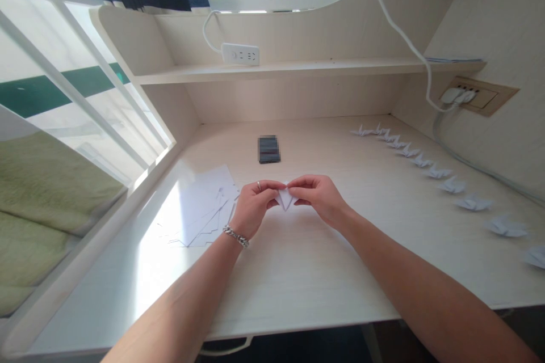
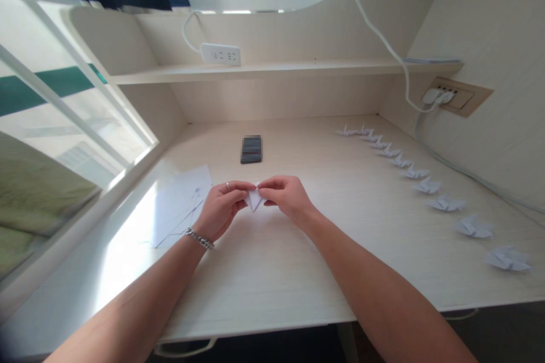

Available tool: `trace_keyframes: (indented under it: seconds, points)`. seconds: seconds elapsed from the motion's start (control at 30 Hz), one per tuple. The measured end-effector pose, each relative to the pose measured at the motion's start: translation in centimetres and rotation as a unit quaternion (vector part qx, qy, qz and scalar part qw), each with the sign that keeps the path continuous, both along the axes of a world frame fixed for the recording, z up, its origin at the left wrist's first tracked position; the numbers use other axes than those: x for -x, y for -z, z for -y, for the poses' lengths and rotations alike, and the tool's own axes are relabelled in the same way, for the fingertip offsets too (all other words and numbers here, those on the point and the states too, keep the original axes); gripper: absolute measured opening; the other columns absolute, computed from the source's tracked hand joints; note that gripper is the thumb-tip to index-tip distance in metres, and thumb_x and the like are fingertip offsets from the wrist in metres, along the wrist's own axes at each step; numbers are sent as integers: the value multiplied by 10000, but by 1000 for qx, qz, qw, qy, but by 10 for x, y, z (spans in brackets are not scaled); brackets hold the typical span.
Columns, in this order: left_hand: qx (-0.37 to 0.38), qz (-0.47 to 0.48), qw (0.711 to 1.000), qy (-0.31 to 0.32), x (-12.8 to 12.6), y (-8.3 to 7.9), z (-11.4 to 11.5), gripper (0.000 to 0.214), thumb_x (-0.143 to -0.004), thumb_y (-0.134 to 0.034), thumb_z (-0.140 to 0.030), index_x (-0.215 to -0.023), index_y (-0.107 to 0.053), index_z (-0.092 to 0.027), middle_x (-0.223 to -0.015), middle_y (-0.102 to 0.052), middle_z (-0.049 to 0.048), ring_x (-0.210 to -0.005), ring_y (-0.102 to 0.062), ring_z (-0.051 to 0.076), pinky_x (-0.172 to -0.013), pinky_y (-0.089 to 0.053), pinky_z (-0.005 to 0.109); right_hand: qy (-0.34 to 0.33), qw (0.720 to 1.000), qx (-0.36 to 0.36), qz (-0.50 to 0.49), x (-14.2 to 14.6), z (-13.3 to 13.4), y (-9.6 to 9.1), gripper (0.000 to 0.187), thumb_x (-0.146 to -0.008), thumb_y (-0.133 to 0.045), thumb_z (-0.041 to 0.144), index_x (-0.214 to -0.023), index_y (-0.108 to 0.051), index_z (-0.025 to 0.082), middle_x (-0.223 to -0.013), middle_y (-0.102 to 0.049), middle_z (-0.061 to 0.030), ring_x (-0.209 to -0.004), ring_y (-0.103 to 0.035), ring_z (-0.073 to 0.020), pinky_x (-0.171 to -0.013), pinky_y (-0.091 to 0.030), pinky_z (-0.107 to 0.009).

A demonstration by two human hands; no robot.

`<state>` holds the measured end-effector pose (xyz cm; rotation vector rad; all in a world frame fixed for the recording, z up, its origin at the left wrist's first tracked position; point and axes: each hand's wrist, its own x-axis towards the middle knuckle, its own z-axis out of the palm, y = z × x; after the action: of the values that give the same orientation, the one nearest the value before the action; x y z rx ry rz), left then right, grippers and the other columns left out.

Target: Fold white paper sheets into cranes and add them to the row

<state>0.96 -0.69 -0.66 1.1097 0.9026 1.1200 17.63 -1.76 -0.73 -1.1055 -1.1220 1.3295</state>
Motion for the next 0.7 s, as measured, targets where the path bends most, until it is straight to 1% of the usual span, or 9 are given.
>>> trace_keyframes:
  seconds: [0.07, 0.17, 0.3, 0.33, 0.4, 0.47, 0.57, 0.63, 0.7]
  points:
    - [-3, -2, 1000, -2, 0, 0, 0, 152, -664, -734, -191, -798, -742, -120, -756, -708, 60, -729, -650, 165, -722, -548, 323, 5, 1000, -12, 9, 1, -1, 2, 225, -602, -806, 297, -772, -741, 166, -768, -715, -45, -734, -658, -180, -671, -544, -327]
    - [-19, -27, 999, -13, 0, 1, 0, 328, -634, -810, -254, -919, -713, -123, -765, -718, 60, -707, -654, 164, -702, -540, 326, 11, 1000, -26, 8, 2, -2, 5, 255, -589, -817, 311, -771, -710, 169, -739, -705, -30, -709, -656, -175, -647, -537, -321]
    - [-32, -34, 998, -38, -1, 1, 1, 516, -623, -838, -280, -1082, -647, -143, -720, -703, 21, -679, -646, 151, -680, -519, 299, 34, 998, -49, 11, 3, -3, 5, 274, -583, -828, 329, -722, -649, 176, -685, -679, -9, -665, -635, -162, -617, -517, -303]
    - [-29, -43, 998, -31, -2, 1, 1, 501, -622, -839, -289, -1062, -652, -139, -713, -698, 20, -681, -644, 151, -679, -512, 294, 43, 997, -57, 12, 3, -3, 5, 277, -592, -825, 337, -711, -633, 178, -678, -674, -7, -656, -629, -157, -615, -512, -299]
    - [-21, -80, 997, -6, -3, 2, 2, 380, -635, -830, -320, -922, -679, -122, -697, -689, 36, -682, -637, 153, -678, -500, 291, 61, 996, -65, 12, 2, -3, 4, 285, -614, -813, 344, -733, -611, 183, -669, -670, -2, -643, -622, -151, -610, -506, -293]
    - [-22, -124, 992, 11, -3, 3, 2, 284, -662, -804, -348, -768, -673, -119, -672, -677, 49, -667, -623, 153, -670, -485, 292, 67, 996, -61, 15, 1, -3, 3, 308, -634, -799, 334, -829, -608, 189, -670, -675, 2, -645, -627, -153, -615, -509, -294]
    - [-48, -179, 983, 0, -1, 4, 2, 246, -687, -767, -350, -667, -645, -137, -614, -638, 23, -603, -571, 133, -606, -433, 269, 33, 998, -46, 35, 0, -2, 3, 421, -648, -789, 319, -1010, -616, 192, -698, -680, 2, -682, -640, -167, -632, -519, -303]
    - [-69, -225, 972, 0, 0, 5, 1, 253, -693, -753, -354, -622, -621, -149, -573, -597, -4, -547, -516, 114, -541, -364, 251, 0, 997, -49, 65, 0, -3, 5, 378, -662, -779, 339, -979, -652, 180, -712, -670, -4, -699, -635, -171, -638, -515, -306]
    - [-86, -255, 963, 2, 0, 5, 1, 260, -712, -730, -374, -625, -616, -156, -576, -589, -11, -535, -495, 110, -519, -331, 247, -15, 994, -60, 94, -1, -4, 7, 269, -687, -760, 375, -829, -674, 163, -703, -653, -14, -690, -615, -165, -642, -503, -308]
